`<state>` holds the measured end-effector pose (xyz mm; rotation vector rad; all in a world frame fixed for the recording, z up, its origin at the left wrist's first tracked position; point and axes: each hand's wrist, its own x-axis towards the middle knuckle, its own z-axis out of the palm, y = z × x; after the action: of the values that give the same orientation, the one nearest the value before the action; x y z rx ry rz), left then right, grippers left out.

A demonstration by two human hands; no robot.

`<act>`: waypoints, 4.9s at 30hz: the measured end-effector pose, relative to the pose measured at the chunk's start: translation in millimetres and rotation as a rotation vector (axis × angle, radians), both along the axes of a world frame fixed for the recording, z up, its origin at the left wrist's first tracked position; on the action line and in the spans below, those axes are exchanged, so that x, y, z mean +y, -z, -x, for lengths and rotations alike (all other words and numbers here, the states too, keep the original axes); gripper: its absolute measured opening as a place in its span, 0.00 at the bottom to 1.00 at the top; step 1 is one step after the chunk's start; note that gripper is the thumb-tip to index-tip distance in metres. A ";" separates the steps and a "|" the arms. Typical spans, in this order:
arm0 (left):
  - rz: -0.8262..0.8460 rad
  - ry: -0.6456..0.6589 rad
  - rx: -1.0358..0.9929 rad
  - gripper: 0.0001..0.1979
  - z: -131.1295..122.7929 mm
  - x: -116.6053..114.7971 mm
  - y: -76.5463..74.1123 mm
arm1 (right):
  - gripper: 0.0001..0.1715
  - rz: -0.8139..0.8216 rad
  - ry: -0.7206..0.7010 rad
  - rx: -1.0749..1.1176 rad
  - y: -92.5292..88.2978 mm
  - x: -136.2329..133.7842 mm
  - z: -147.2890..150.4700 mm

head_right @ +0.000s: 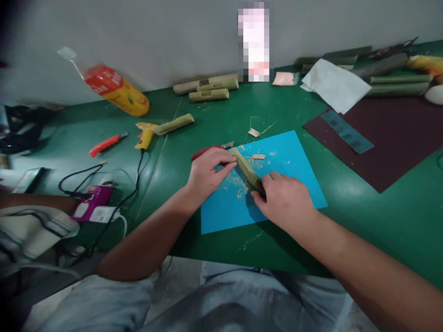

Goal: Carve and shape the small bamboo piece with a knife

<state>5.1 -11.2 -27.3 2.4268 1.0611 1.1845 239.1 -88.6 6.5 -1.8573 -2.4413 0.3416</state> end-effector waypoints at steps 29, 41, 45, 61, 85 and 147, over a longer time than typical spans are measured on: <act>-0.094 0.007 0.055 0.04 -2.9 5.7 2.4 | 0.18 0.012 0.001 0.009 1.0 0.7 2.0; -0.045 0.036 0.063 0.01 2.7 8.9 0.1 | 0.18 0.037 0.009 0.011 0.9 1.5 1.7; -0.008 0.098 0.102 0.05 10.3 14.3 -1.2 | 0.17 0.030 0.011 0.021 1.3 1.6 0.5; -0.209 0.052 0.208 0.06 6.9 14.9 -2.0 | 0.17 0.041 0.026 0.027 1.5 1.7 0.8; -0.030 -0.035 0.094 0.03 3.7 12.8 -1.6 | 0.16 0.037 0.038 0.048 2.3 3.9 0.2; -0.381 0.407 0.399 0.12 -16.9 -13.1 2.0 | 0.12 -0.024 0.004 0.109 10.0 -0.3 -1.4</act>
<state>22.0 -24.3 -29.3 3.0681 0.3969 0.8440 240.5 -88.9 -3.5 -1.7835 -2.3601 0.3999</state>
